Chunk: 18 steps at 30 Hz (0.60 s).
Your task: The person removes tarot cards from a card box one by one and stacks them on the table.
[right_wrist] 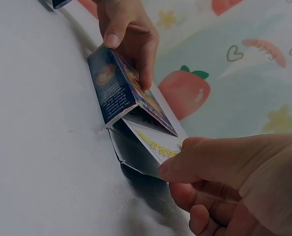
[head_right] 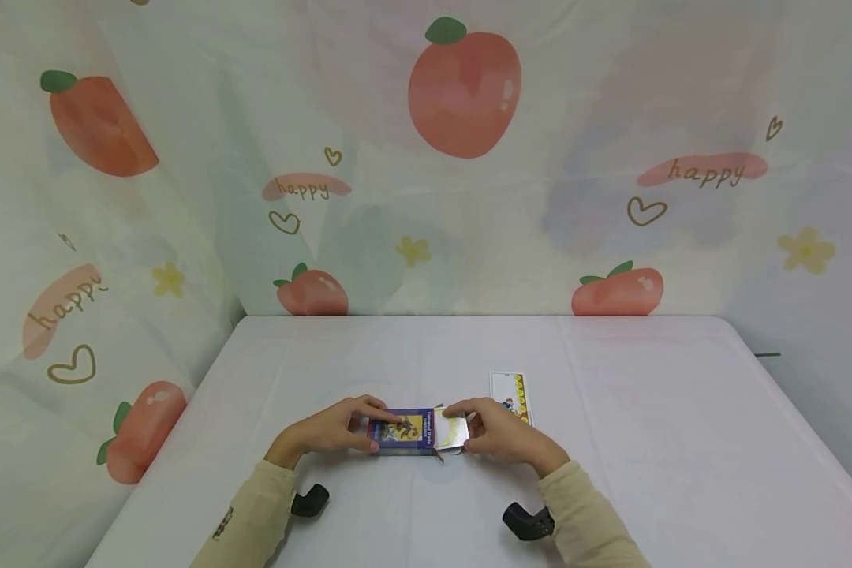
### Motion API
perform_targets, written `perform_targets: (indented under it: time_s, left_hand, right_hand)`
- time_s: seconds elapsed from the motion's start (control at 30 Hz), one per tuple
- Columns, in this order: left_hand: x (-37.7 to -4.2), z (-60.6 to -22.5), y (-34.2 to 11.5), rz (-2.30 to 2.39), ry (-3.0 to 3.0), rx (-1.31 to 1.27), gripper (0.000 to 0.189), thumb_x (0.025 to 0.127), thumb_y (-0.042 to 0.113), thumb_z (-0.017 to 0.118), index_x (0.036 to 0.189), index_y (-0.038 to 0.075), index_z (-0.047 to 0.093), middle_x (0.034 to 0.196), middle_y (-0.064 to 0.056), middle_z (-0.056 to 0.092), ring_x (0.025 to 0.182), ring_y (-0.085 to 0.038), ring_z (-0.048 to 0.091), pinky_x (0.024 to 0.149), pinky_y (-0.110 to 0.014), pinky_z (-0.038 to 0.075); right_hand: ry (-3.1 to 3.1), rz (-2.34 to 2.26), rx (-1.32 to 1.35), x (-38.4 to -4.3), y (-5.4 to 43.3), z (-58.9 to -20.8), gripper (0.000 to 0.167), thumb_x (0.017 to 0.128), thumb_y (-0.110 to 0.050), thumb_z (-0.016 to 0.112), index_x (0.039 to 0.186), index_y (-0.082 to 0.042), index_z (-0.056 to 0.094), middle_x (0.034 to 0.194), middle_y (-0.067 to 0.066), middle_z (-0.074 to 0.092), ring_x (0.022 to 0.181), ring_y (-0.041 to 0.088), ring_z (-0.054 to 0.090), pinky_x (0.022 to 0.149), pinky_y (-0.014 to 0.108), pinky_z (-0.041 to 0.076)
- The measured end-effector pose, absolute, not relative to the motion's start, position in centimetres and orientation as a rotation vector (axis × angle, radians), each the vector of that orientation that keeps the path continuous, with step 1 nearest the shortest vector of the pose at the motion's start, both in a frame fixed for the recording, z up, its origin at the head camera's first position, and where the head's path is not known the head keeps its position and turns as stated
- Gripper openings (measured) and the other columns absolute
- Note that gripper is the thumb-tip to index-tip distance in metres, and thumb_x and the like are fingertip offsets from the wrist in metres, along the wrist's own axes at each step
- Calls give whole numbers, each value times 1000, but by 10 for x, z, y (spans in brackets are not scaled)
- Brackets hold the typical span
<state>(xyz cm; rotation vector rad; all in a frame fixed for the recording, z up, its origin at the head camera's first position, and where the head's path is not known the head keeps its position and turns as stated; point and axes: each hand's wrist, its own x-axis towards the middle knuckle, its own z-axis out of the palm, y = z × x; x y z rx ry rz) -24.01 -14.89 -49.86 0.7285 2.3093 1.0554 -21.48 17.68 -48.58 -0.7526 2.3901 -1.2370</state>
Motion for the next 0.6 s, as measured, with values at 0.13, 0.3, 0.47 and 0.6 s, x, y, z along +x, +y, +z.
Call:
perform_targets:
  time_s: [0.13, 0.3, 0.47, 0.6]
  left_hand:
    - [-240, -498, -149, 1058, 2311, 732, 47, 87, 22, 79, 132, 30, 69, 143, -11, 51, 130, -26, 44, 97, -42, 41]
    - [-239, -498, -148, 1047, 2319, 729, 47, 87, 22, 79, 132, 31, 69, 143, -10, 51, 129, -26, 45, 98, -43, 41]
    - [-239, -497, -149, 1037, 2325, 720, 46, 88, 23, 78, 132, 32, 69, 145, -10, 50, 132, -27, 45, 100, -45, 41]
    - [-239, -496, -148, 1035, 2324, 715, 46, 88, 22, 78, 132, 32, 69, 145, -10, 51, 131, -27, 45, 100, -45, 41]
  right_hand:
    - [2344, -1278, -767, -216, 179, -484, 51, 82, 7, 68, 132, 3, 62, 101, 11, 62, 72, 8, 49, 63, 20, 42]
    - [2349, -1275, -806, -216, 186, -480, 50, 82, 7, 67, 132, 4, 63, 93, 10, 59, 76, 9, 48, 65, 21, 41]
    - [2328, -1271, -825, -215, 193, -475, 48, 85, 4, 67, 132, 6, 62, 96, 12, 58, 80, 12, 49, 68, 21, 41]
    - [2327, -1279, -807, -215, 194, -473, 46, 89, -4, 70, 132, 8, 62, 112, 19, 64, 84, 12, 52, 72, 21, 44]
